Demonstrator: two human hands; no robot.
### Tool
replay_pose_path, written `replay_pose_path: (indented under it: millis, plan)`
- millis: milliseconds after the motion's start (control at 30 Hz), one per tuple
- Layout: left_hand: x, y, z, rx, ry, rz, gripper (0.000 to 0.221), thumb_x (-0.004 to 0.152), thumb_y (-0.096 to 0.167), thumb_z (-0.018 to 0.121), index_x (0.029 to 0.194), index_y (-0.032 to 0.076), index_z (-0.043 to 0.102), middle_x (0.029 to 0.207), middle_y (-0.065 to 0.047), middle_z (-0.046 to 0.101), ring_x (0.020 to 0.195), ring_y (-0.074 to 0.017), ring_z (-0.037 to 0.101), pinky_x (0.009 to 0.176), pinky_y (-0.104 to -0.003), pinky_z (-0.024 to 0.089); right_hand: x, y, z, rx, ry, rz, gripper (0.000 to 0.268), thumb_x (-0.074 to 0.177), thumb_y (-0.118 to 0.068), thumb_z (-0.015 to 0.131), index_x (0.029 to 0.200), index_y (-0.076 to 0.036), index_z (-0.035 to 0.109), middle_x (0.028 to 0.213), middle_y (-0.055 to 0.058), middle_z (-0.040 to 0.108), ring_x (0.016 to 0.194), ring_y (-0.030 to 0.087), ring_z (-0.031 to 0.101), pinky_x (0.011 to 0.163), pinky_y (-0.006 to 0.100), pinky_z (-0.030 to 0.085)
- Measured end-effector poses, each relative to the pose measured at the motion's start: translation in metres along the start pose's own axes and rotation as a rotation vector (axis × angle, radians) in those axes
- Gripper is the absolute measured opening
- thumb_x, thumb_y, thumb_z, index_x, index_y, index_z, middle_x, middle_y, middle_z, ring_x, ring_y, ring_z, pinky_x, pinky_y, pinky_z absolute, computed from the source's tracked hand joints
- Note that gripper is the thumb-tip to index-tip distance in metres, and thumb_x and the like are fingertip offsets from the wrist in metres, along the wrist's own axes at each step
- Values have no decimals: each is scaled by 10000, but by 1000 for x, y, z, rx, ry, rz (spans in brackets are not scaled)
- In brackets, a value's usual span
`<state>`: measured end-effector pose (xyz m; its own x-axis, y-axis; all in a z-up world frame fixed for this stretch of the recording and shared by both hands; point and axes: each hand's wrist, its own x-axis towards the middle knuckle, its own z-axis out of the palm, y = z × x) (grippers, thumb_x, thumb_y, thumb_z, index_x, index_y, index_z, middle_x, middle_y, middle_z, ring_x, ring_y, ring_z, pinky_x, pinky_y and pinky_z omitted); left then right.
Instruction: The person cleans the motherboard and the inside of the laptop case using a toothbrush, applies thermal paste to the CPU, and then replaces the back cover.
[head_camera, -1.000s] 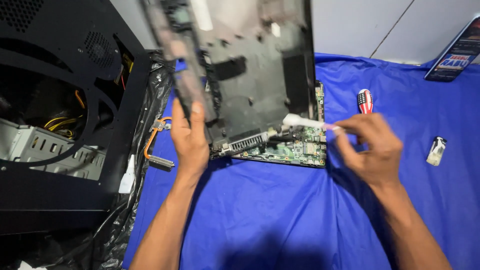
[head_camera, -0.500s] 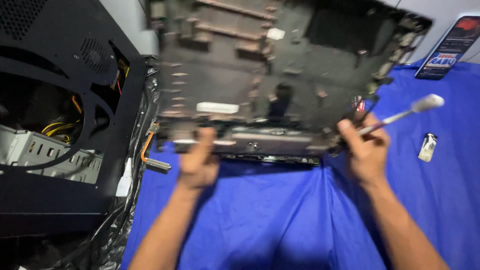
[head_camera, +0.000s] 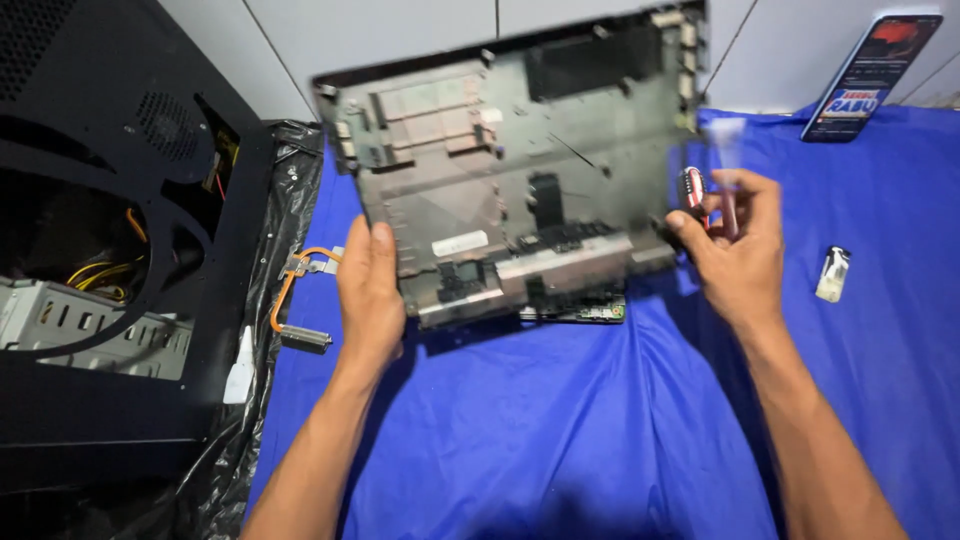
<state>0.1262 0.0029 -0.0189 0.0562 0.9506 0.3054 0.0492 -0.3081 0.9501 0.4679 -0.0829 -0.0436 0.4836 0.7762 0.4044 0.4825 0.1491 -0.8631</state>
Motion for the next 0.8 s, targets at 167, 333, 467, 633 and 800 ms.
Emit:
replay_pose_path:
  millis: [167, 333, 467, 633, 800]
  plan:
    - [14, 0, -16, 9, 116, 119, 366, 1101, 357, 394, 1258, 76, 568, 1188, -52, 646, 1102, -132, 581, 987, -284, 472, -11, -24, -1, -351, 8, -360, 146, 1095, -87, 688, 1209, -20, 627, 1124, 141, 583, 928, 260, 537, 818, 375, 464]
    - [13, -20, -12, -41, 128, 109, 304, 1140, 292, 407, 1227, 107, 632, 991, -36, 635, 931, -112, 578, 885, -317, 543, -29, -33, 32, -296, -43, -467, 103, 971, -87, 784, 1057, -144, 782, 985, 77, 652, 845, 284, 673, 791, 365, 542]
    - [12, -8, -11, -70, 103, 89, 278, 1135, 271, 421, 1139, 94, 636, 889, -16, 615, 823, -89, 572, 765, -276, 561, -19, -20, 13, -358, -3, -486, 116, 973, -83, 839, 1071, -132, 804, 978, 74, 656, 798, 267, 651, 753, 349, 544]
    - [13, -20, -1, -63, 116, 127, 296, 1139, 287, 417, 1205, 93, 631, 977, -59, 634, 927, -127, 575, 884, -349, 557, -26, -44, 30, -226, 0, -517, 73, 973, -41, 796, 1019, -93, 775, 940, 113, 667, 844, 331, 669, 771, 382, 534]
    - [14, -11, -7, -63, 133, 112, 287, 1138, 295, 411, 1179, 110, 627, 972, -20, 638, 918, -89, 571, 871, -298, 558, -8, -18, -1, -363, 28, -544, 116, 991, 51, 822, 1037, -46, 776, 942, 109, 684, 871, 339, 667, 752, 396, 521]
